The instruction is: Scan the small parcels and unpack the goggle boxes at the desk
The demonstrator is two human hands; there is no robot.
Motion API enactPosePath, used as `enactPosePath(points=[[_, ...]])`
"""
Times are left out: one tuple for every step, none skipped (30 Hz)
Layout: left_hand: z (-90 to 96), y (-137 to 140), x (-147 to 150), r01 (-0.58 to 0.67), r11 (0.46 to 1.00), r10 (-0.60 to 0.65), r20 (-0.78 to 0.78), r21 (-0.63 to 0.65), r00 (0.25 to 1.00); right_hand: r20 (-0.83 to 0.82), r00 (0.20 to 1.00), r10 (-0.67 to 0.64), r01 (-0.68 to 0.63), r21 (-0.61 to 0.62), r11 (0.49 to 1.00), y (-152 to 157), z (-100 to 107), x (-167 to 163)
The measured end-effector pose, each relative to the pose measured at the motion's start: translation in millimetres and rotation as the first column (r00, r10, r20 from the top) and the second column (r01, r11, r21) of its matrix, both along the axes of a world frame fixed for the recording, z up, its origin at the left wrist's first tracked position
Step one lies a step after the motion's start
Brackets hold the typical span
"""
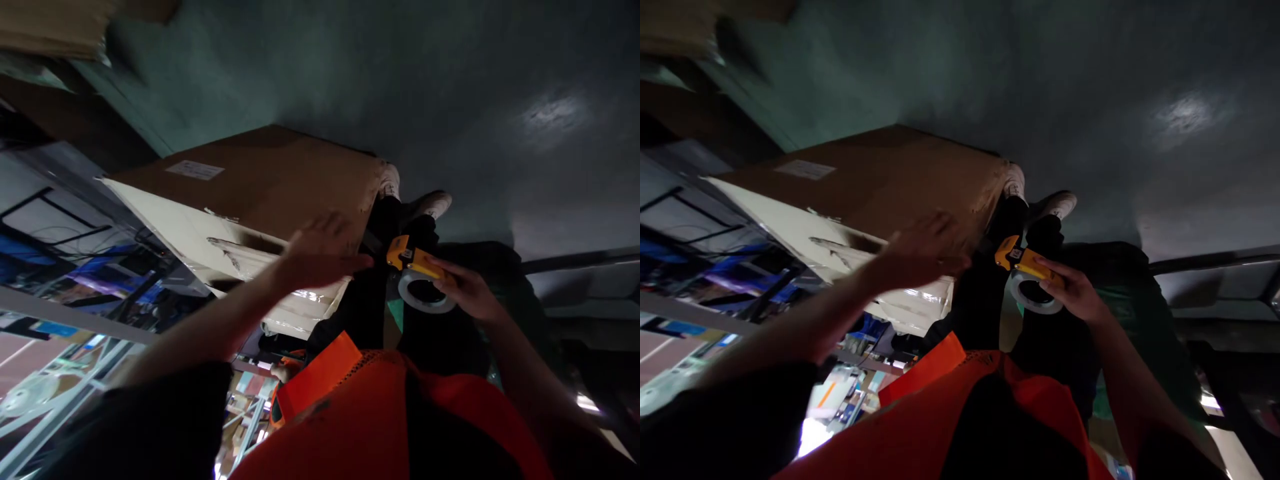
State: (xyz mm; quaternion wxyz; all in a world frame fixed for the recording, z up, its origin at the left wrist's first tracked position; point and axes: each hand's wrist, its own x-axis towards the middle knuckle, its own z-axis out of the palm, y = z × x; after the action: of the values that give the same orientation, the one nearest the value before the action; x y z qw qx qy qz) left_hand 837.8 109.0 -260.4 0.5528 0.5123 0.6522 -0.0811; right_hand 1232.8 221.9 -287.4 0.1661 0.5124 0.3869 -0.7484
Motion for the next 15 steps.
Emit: enactPosePath(points=[[20.3, 4, 31, -0.027, 0.998, 0.028, -0.015, 0.062, 0.999, -0.008, 1.0, -0.018, 0.018, 0.004, 1.0, -3, -1, -1], [37.0, 2, 55, -0.065, 0.993, 0.069, -0.045, 0.101, 0.997, -0.016, 0.999, -0.034, 0.034, 0.011, 0.999, -6, -2, -1], [49.0, -4, 74, -0.109, 0.984, 0.124, -0.104, 0.14, 0.987, -0.027, 0.999, -0.046, 0.046, 0.019, 0.999, -9, -2, -1], [55.8, -13, 87, -0.147, 0.974, 0.177, -0.174, 0.172, 0.969, -0.038, 0.998, -0.052, 0.053, 0.027, 0.998, -13, -3, 1], [57.5, -25, 95, -0.181, 0.962, 0.231, -0.25, 0.207, 0.94, -0.05, 0.997, -0.055, 0.057, 0.036, 0.998, -16, -4, 3], [54.8, -38, 100, -0.206, 0.947, 0.28, -0.32, 0.247, 0.905, -0.062, 0.996, -0.057, 0.06, 0.045, 0.997, -20, -5, 6], [48.8, -50, 103, -0.22, 0.932, 0.321, -0.374, 0.289, 0.87, -0.074, 0.995, -0.063, 0.067, 0.058, 0.996, -25, -7, 10], [40.9, -59, 104, -0.227, 0.916, 0.355, -0.406, 0.33, 0.842, -0.089, 0.993, -0.072, 0.079, 0.076, 0.994, -30, -10, 13], [32.3, -66, 104, -0.228, 0.901, 0.381, -0.42, 0.37, 0.823, -0.108, 0.991, -0.084, 0.095, 0.098, 0.991, -35, -14, 17], [23.8, -68, 104, -0.225, 0.886, 0.4, -0.422, 0.405, 0.813, -0.133, 0.987, -0.094, 0.11, 0.123, 0.986, -39, -20, 20], [15.9, -67, 103, -0.219, 0.872, 0.413, -0.418, 0.437, 0.809, -0.163, 0.982, -0.1, 0.125, 0.15, 0.981, -43, -26, 22], [8.5, -62, 100, -0.214, 0.86, 0.424, -0.414, 0.463, 0.806, -0.197, 0.975, -0.105, 0.141, 0.18, 0.974, -44, -34, 21], [0.9, -53, 95, -0.209, 0.848, 0.434, -0.412, 0.487, 0.801, -0.233, 0.966, -0.108, 0.159, 0.211, 0.964, -43, -43, 18], [-7.5, -42, 87, -0.204, 0.836, 0.447, -0.416, 0.51, 0.792, -0.268, 0.957, -0.109, 0.177, 0.245, 0.953, -40, -52, 11], [-17.6, -30, 77, -0.196, 0.825, 0.461, -0.43, 0.531, 0.777, -0.297, 0.949, -0.109, 0.196, 0.28, 0.94, -34, -60, -1]])
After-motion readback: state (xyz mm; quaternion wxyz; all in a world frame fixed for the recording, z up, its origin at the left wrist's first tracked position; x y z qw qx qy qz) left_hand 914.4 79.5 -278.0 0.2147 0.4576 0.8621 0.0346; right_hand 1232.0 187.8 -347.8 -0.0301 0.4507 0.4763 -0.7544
